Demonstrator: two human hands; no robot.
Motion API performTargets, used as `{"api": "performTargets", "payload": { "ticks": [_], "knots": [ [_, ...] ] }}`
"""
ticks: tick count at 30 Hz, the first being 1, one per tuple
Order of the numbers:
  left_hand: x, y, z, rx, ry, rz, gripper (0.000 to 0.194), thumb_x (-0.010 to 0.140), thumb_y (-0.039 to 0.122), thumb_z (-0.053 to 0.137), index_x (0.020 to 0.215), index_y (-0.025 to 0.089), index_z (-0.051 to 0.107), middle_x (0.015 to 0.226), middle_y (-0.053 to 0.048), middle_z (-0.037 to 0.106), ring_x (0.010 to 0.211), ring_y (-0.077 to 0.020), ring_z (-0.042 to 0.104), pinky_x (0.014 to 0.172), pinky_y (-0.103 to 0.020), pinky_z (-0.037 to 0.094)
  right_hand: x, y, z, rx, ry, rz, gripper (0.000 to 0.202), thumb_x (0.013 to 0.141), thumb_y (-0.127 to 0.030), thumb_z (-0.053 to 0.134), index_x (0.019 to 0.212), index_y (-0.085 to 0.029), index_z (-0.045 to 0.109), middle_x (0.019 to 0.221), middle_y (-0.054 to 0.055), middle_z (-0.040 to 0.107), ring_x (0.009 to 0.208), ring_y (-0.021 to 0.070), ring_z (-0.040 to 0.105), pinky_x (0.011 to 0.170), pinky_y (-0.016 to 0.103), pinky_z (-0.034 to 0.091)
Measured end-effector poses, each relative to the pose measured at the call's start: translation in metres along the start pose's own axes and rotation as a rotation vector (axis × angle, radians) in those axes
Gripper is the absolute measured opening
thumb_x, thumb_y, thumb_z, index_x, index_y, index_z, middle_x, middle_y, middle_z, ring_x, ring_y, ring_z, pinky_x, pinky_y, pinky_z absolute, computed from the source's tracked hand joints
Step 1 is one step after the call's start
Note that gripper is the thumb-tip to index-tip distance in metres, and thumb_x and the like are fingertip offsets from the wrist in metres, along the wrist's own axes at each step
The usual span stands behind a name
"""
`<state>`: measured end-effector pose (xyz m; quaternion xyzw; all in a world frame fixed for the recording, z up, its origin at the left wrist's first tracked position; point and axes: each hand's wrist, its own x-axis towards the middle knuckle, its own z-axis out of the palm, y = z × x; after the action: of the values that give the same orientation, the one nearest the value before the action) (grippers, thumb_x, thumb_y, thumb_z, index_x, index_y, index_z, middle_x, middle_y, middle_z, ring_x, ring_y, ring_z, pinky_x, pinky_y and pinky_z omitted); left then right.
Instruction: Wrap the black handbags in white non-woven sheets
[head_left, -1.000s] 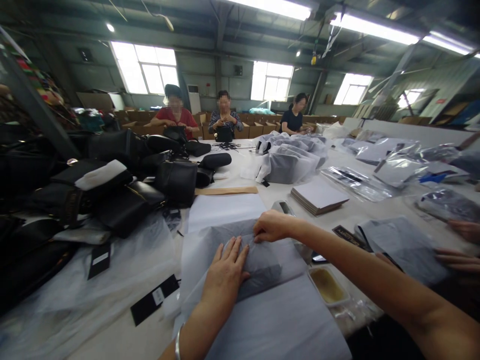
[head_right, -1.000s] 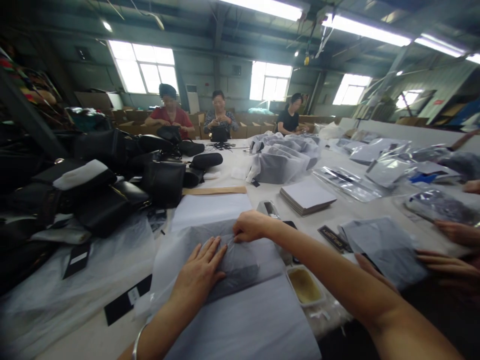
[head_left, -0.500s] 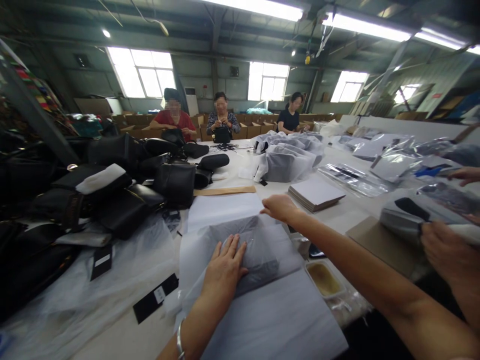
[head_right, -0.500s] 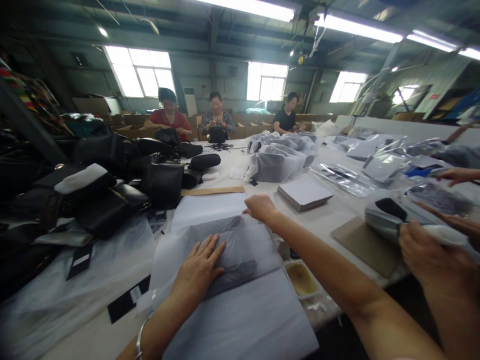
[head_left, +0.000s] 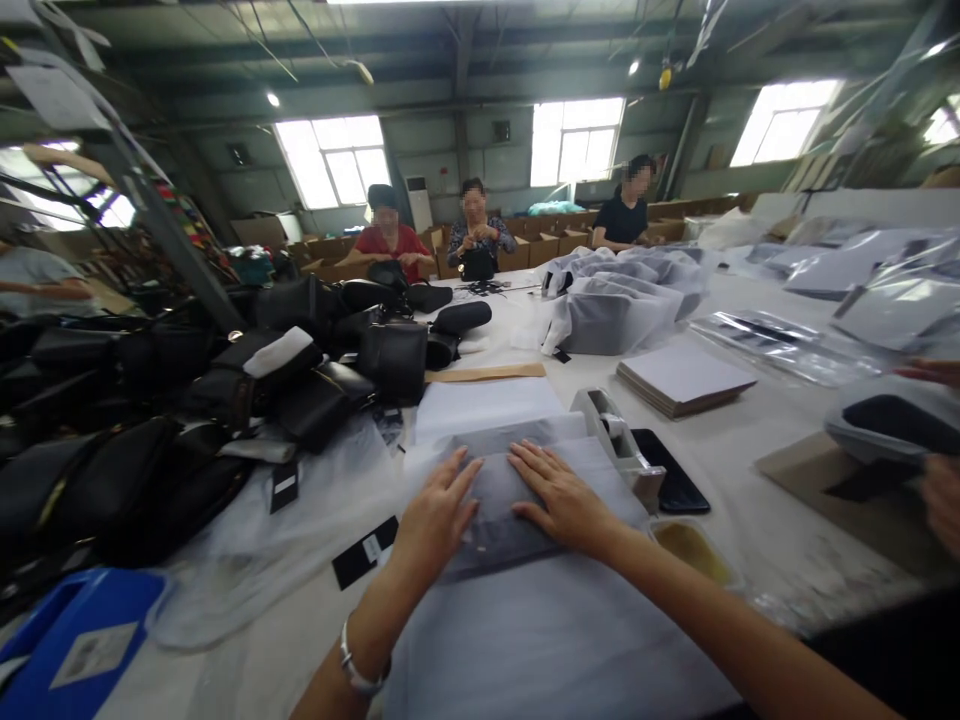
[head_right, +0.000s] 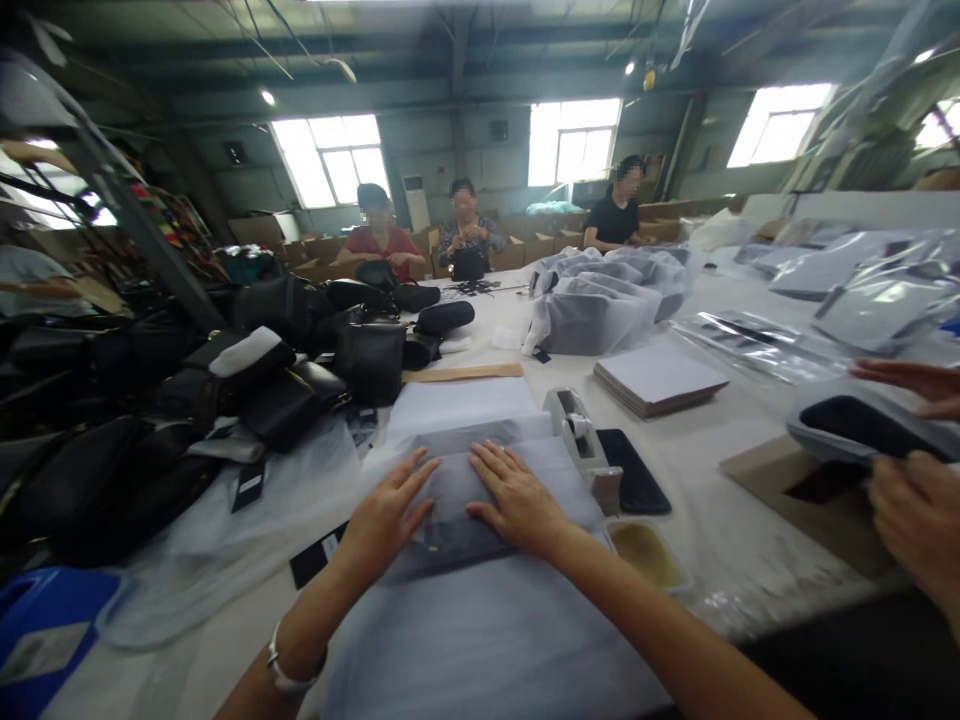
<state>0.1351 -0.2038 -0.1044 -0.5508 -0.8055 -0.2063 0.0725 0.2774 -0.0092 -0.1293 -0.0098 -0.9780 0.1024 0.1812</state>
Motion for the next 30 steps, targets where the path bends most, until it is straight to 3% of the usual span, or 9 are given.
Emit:
{"api": "performTargets", "payload": {
  "ticks": [6, 9, 11, 14, 16, 22, 24, 28, 30],
  "knots": [
    [-0.015, -0.032, -0.028, -0.06, 0.054, -0.324, 0.055, 0.09, 0.01, 0.047, 0.143, 0.022, 0.045, 0.118, -0.004, 0.071, 0.099, -0.019, 0.071, 0.087, -0.035, 0.058, -0.001, 0.001, -0.001, -0.03, 0.021, 0.0, 0.057, 0.096, -0.045, 0.051, 0.148, -0.022, 0.041, 0.155, 0.013, 0.037, 0.144, 0.0314, 0.031, 0.117, 0.052, 0.032],
    [-0.022, -0.02, -0.042, 0.026, 0.327, -0.331, 0.039, 0.095, 0.02, 0.047, 0.134, 0.019, 0.055, 0.122, -0.008, 0.069, 0.109, -0.0235, 0.067, 0.096, -0.042, 0.053, 0.0, -0.002, -0.002, -0.05, 0.003, 0.01, 0.055, 0.096, -0.043, 0.052, 0.147, -0.025, 0.043, 0.155, 0.013, 0.038, 0.143, 0.0331, 0.033, 0.116, 0.053, 0.033],
    [-0.028, 0.001, -0.045, -0.04, 0.421, -0.22, 0.033, 0.098, 0.026, 0.046, 0.127, 0.021, 0.061, 0.121, -0.008, 0.07, 0.11, -0.0225, 0.066, 0.099, -0.04, 0.053, 0.0, -0.002, -0.002, -0.057, -0.002, 0.016, 0.055, 0.095, -0.043, 0.053, 0.147, -0.026, 0.044, 0.155, 0.013, 0.038, 0.143, 0.0338, 0.033, 0.115, 0.053, 0.034],
    [-0.033, 0.034, -0.028, -0.234, 0.204, 0.037, 0.033, 0.1, 0.028, 0.045, 0.127, 0.024, 0.061, 0.12, -0.006, 0.071, 0.109, -0.018, 0.068, 0.097, -0.033, 0.055, 0.0, -0.001, -0.002, -0.047, -0.003, 0.022, 0.054, 0.095, -0.043, 0.054, 0.146, -0.026, 0.045, 0.155, 0.013, 0.038, 0.142, 0.0347, 0.033, 0.114, 0.054, 0.035],
    [-0.031, 0.044, -0.007, -0.214, 0.067, 0.095, 0.036, 0.1, 0.027, 0.042, 0.133, 0.021, 0.057, 0.131, -0.007, 0.065, 0.122, -0.0192, 0.06, 0.103, -0.036, 0.051, 0.002, -0.002, -0.002, -0.038, -0.009, 0.025, 0.054, 0.095, -0.043, 0.053, 0.146, -0.025, 0.046, 0.155, 0.013, 0.038, 0.142, 0.0348, 0.033, 0.114, 0.054, 0.035],
    [-0.015, 0.021, 0.033, 0.027, 0.063, -0.02, 0.049, 0.098, 0.032, 0.048, 0.143, 0.013, 0.044, 0.153, -0.015, 0.041, 0.143, -0.0277, 0.036, 0.114, -0.048, 0.039, 0.001, 0.0, -0.015, -0.01, 0.004, 0.041, 0.053, 0.094, -0.042, 0.055, 0.143, -0.022, 0.048, 0.153, 0.012, 0.041, 0.141, 0.03, 0.037, 0.115, 0.05, 0.035],
    [-0.015, 0.013, 0.035, 0.013, 0.071, -0.051, 0.054, 0.097, 0.037, 0.049, 0.146, 0.015, 0.041, 0.155, -0.015, 0.038, 0.143, -0.0292, 0.035, 0.113, -0.051, 0.038, -0.013, 0.012, -0.026, -0.052, 0.115, 0.122, 0.046, 0.097, -0.04, 0.051, 0.139, -0.021, 0.053, 0.15, 0.012, 0.046, 0.139, 0.0278, 0.041, 0.116, 0.049, 0.034],
    [-0.016, 0.004, 0.038, -0.066, 0.086, -0.093, 0.062, 0.095, 0.047, 0.049, 0.149, 0.019, 0.036, 0.158, -0.015, 0.033, 0.144, -0.0309, 0.032, 0.113, -0.055, 0.036, -0.065, 0.049, -0.054, -0.224, 0.472, 0.485, 0.04, 0.097, -0.042, 0.047, 0.126, -0.02, 0.063, 0.139, 0.013, 0.056, 0.135, 0.0321, 0.044, 0.113, 0.054, 0.036],
    [-0.019, 0.004, 0.034, -0.104, 0.072, -0.111, 0.061, 0.096, 0.045, 0.048, 0.15, 0.019, 0.035, 0.159, -0.014, 0.029, 0.146, -0.0301, 0.028, 0.114, -0.055, 0.034, -0.075, 0.065, -0.057, -0.245, 0.523, 0.606, 0.039, 0.097, -0.045, 0.047, 0.122, -0.021, 0.065, 0.137, 0.015, 0.056, 0.129, 0.0331, 0.049, 0.108, 0.056, 0.041]
  ]
}}
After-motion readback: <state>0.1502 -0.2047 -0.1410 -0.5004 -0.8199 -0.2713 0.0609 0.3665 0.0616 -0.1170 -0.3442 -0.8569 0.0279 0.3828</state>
